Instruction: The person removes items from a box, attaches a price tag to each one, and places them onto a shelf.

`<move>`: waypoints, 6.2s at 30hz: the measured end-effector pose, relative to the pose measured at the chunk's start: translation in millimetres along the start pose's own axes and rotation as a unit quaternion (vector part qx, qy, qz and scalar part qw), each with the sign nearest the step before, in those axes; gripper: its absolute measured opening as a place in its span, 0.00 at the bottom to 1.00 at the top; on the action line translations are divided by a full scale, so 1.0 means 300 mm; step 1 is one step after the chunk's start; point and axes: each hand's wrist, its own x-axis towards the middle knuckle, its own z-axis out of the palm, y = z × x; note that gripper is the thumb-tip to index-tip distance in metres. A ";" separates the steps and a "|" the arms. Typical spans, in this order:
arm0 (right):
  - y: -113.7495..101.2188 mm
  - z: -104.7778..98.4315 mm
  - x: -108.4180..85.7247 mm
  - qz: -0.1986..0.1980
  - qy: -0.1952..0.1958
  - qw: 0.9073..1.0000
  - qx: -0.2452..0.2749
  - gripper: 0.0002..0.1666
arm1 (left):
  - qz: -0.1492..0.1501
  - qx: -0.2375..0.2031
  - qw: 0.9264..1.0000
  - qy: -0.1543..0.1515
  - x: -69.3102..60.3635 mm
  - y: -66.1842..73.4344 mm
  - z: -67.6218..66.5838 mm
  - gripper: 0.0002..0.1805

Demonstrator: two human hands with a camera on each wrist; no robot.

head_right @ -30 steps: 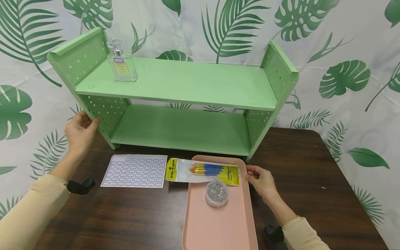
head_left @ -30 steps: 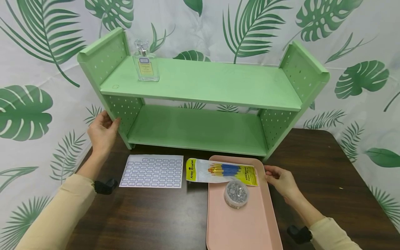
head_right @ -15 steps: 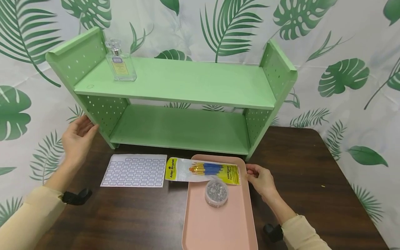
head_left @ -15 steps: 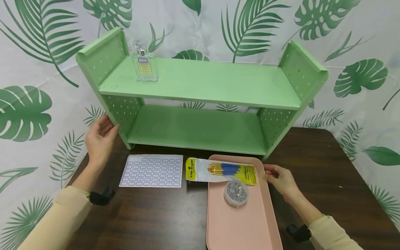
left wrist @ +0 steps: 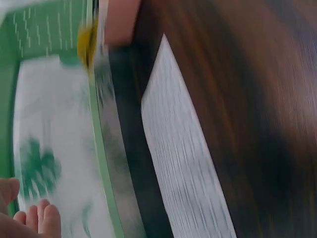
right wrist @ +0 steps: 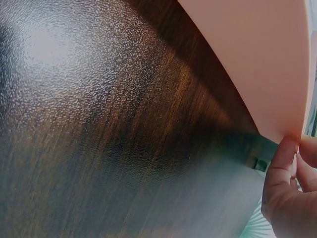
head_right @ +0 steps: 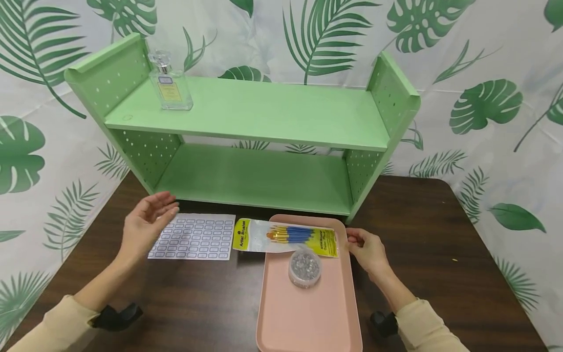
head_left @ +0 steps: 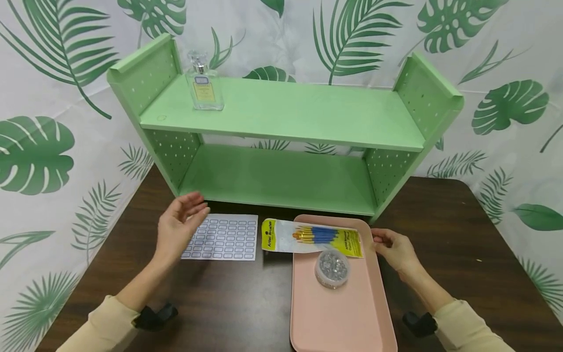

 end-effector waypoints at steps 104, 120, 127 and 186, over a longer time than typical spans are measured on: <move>0.001 -0.002 -0.008 -0.005 0.001 1.000 0.003 0.22 | 0.059 0.286 0.873 -0.390 -0.223 -0.038 0.647 0.43; 0.003 0.004 -0.011 -0.003 0.002 1.000 0.006 0.22 | 0.010 0.205 0.898 -0.390 -0.198 -0.012 0.623 0.41; 0.002 0.005 -0.009 -0.004 0.000 1.000 0.005 0.22 | -0.043 0.119 0.915 -0.384 -0.169 0.051 0.538 0.42; 0.006 0.000 -0.005 -0.018 -0.002 1.000 -0.025 0.21 | -0.015 0.111 0.927 -0.357 -0.215 -0.172 -0.087 0.41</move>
